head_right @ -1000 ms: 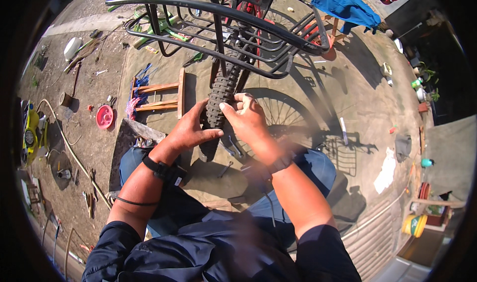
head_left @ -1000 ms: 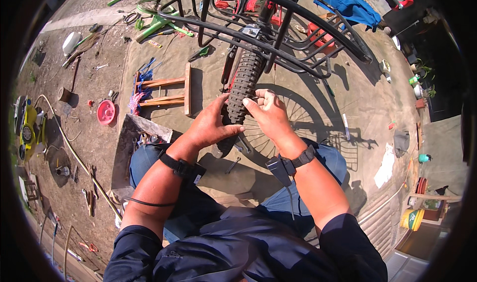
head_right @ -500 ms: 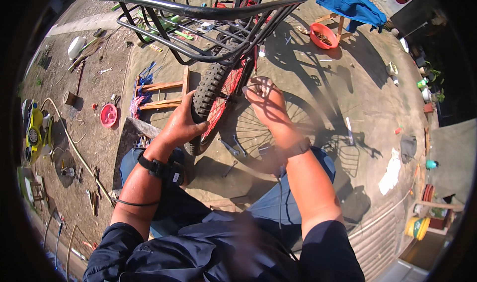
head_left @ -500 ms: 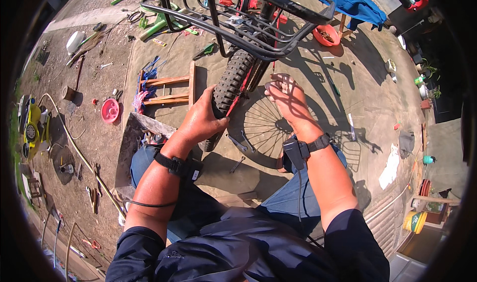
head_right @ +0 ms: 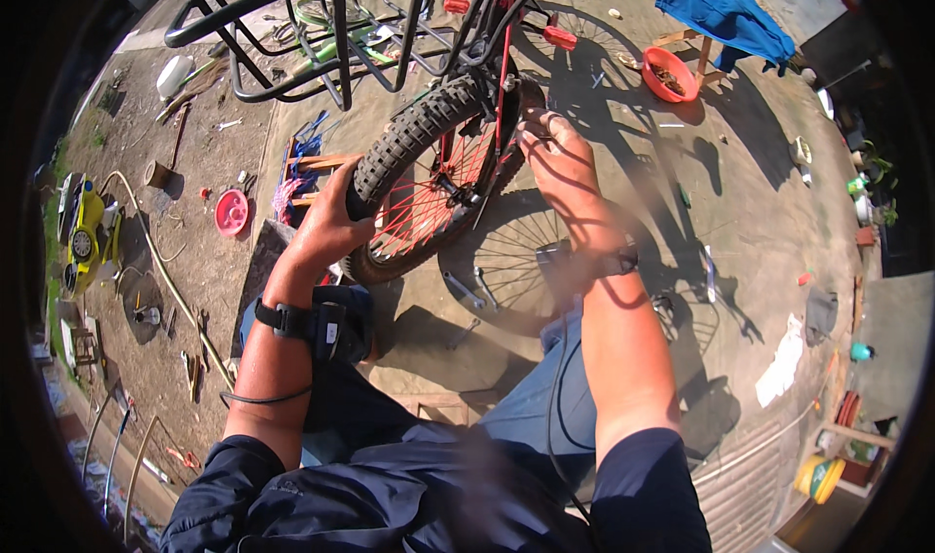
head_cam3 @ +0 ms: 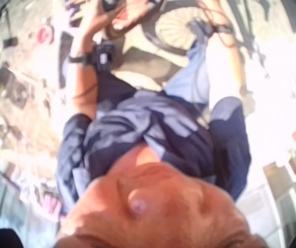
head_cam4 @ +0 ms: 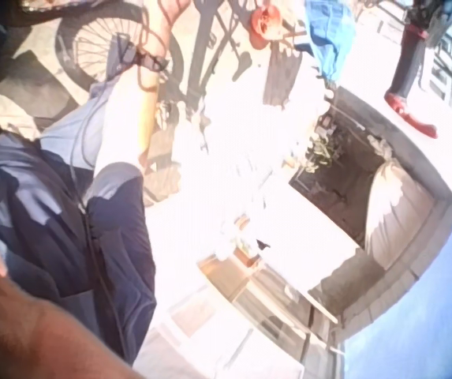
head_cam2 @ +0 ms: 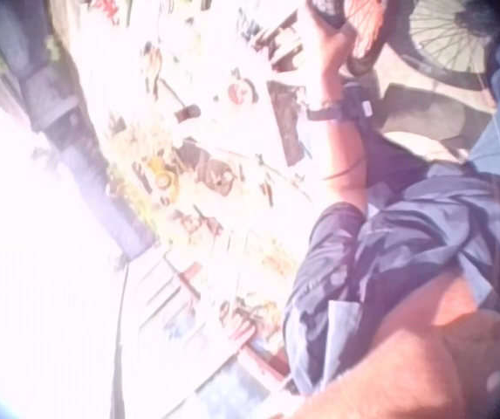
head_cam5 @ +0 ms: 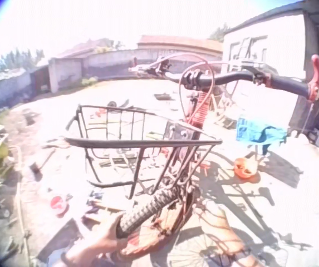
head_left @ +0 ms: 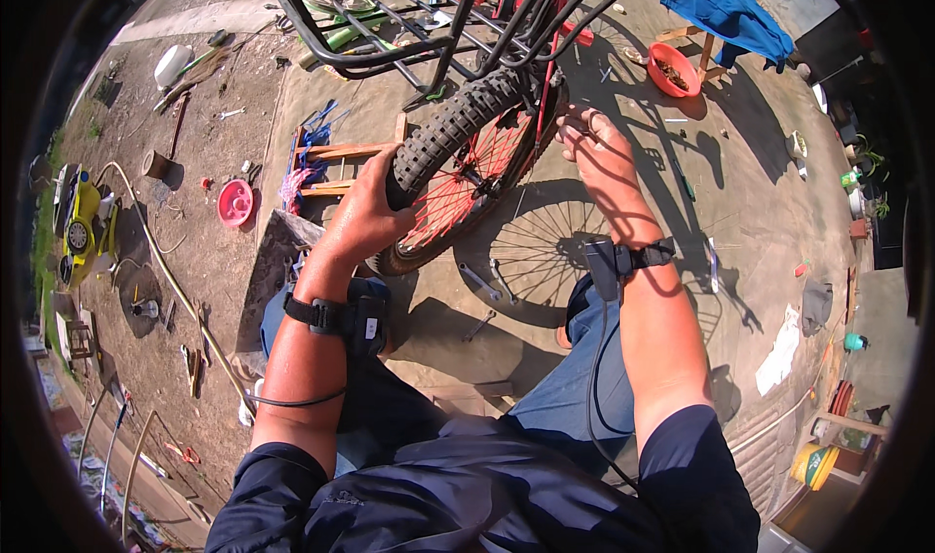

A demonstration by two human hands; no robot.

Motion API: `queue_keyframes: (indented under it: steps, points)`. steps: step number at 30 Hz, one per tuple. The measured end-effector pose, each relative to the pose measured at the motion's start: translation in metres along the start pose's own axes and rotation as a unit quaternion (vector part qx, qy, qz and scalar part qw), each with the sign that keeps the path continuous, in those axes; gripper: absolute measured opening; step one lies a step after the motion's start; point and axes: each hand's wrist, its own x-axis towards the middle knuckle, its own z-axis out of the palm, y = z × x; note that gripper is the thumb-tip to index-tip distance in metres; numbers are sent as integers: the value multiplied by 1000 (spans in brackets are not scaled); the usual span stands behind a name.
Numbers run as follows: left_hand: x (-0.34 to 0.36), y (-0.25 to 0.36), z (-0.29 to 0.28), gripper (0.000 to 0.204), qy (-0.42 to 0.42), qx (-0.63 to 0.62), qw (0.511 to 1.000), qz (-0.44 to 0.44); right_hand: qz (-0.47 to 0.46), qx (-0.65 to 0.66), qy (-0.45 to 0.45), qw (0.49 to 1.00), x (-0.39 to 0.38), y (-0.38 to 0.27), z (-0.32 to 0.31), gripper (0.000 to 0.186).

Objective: The person works on the front wheel of a bicycle, using a wrench to tighten the axle nuts. They then pick up a white bowl containing small parts, select a bolt, and attach it to the wheel hub. Finally, they adjust the brake cable and caliper near the wheel.

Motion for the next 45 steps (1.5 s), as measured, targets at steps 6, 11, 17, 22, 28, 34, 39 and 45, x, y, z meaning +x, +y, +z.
queue_keyframes:
  steps: [6, 11, 17, 22, 28, 34, 39, 45]
  points:
    - [4, 18, -9, 75, -20, -35, 999, -26, -38, -73, -46, 996, 1, -9, 10, 32]
    - [3, 15, -7, 75, -17, -66, 997, -40, -39, -108, -24, 993, 7, -7, 24, 25]
    - [4, 16, -6, 75, -15, -73, 996, -43, -49, -130, -31, 990, 8, -8, 22, 22]
    - [4, 13, -6, 75, -6, -60, 997, -38, -79, -117, -39, 989, 7, -8, 23, 20]
    - [5, 20, -8, 78, -22, -70, 996, -53, -67, -108, -46, 991, 2, -14, 38, 15]
    - [4, 18, -7, 80, -17, -53, 997, -55, 46, 77, -105, 990, -8, -26, 44, 17]
    - [4, 13, -4, 76, -5, -47, 998, -50, 112, 89, -167, 976, -21, -47, 22, 26]
    - [4, 9, -4, 73, 3, -52, 998, -32, 107, 2, -244, 964, -40, -52, 5, 39]
